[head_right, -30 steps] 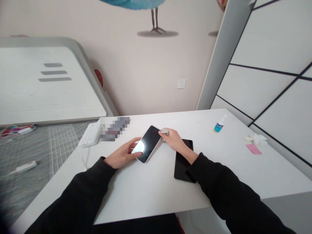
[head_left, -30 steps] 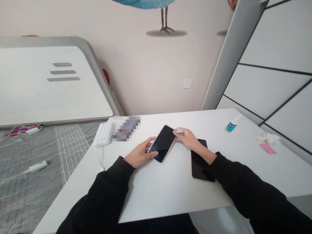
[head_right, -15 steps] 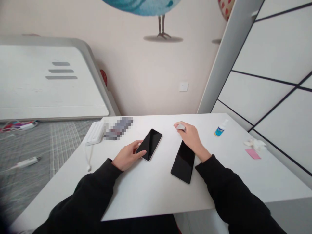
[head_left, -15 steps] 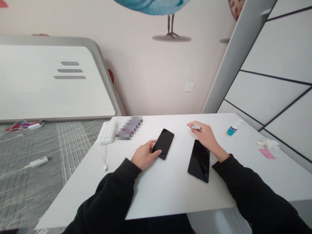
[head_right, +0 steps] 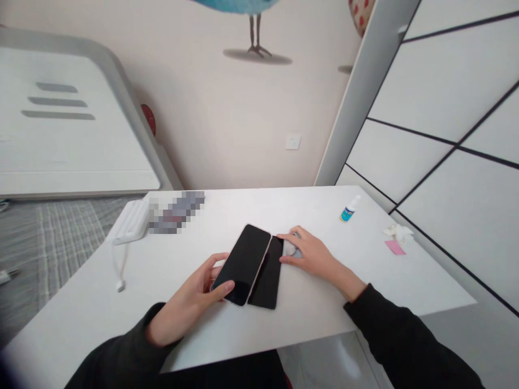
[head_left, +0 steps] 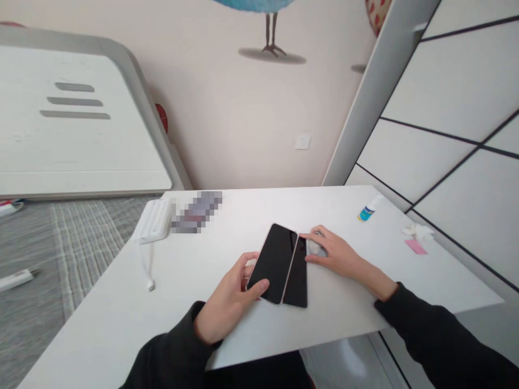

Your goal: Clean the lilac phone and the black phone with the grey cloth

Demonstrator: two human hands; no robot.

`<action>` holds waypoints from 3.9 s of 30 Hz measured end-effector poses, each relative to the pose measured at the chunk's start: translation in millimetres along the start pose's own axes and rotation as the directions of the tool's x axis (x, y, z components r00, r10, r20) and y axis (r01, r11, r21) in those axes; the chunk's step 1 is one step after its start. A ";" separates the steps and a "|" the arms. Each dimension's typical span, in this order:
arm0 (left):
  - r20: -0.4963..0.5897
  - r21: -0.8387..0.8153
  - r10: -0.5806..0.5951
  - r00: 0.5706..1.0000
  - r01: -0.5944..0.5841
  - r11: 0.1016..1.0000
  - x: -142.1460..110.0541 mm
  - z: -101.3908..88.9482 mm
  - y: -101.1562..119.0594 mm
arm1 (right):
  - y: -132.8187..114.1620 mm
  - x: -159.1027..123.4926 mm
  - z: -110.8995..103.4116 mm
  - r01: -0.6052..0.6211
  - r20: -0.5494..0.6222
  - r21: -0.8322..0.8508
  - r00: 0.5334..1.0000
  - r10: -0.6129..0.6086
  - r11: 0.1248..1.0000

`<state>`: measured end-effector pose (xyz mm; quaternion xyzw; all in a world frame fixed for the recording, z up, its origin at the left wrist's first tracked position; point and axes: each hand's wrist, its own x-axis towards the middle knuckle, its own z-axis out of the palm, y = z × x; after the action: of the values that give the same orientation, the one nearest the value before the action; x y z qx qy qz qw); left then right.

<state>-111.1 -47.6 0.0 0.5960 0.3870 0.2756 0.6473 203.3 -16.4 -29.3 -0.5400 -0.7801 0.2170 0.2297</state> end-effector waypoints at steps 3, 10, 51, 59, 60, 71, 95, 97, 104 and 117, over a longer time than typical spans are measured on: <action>-0.019 0.077 0.004 1.000 -0.002 0.997 -5.6 12.6 0.4 | -19.5 26.9 24.6 0.042 0.002 0.118 0.999 -0.042 0.992; -0.161 0.413 0.046 0.986 0.025 0.910 -5.2 30.7 -1.1 | -18.3 25.7 17.7 0.099 0.036 0.443 0.991 -0.128 0.891; -0.059 0.747 0.321 0.945 -0.172 0.643 -7.2 37.4 13.8 | -72.1 -24.0 5.4 -0.180 0.145 0.879 0.983 0.112 0.441; 0.019 0.587 0.285 0.958 -0.241 0.773 42.2 34.5 43.2 | -53.4 -35.4 -17.2 -0.124 -0.012 0.803 0.974 0.225 0.582; 0.024 0.583 0.294 0.956 -0.252 0.772 45.9 32.9 42.8 | -47.9 -36.4 -20.5 -0.119 -0.038 0.784 0.970 0.239 0.609; 0.072 0.774 0.650 0.757 -0.453 0.442 98.0 33.2 99.2 | -21.1 -18.4 -96.5 0.125 -0.509 0.323 0.858 0.062 0.938; 0.489 0.823 0.347 0.800 -0.556 0.121 94.9 42.7 -17.4 | 73.0 -6.3 -83.5 -0.057 -0.415 0.571 0.841 0.348 0.819; 0.466 0.831 0.374 0.802 -0.542 0.126 92.6 40.3 -19.0 | 45.0 -21.5 -78.4 -0.034 -0.339 0.616 0.890 0.304 0.787; 0.432 0.837 0.424 0.796 -0.529 0.140 92.3 35.4 -23.7 | -6.1 -63.3 -67.5 -0.066 -0.193 0.558 0.959 0.207 0.827; 0.446 0.837 0.410 0.796 -0.533 0.124 93.8 28.9 -20.0 | 21.1 -80.4 -68.6 -0.108 -0.037 -0.183 0.994 0.102 0.977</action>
<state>-37.8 10.2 -36.2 0.9590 0.2275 0.1532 0.0708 284.7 -79.1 3.3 -0.6023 -0.7640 0.1480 0.1776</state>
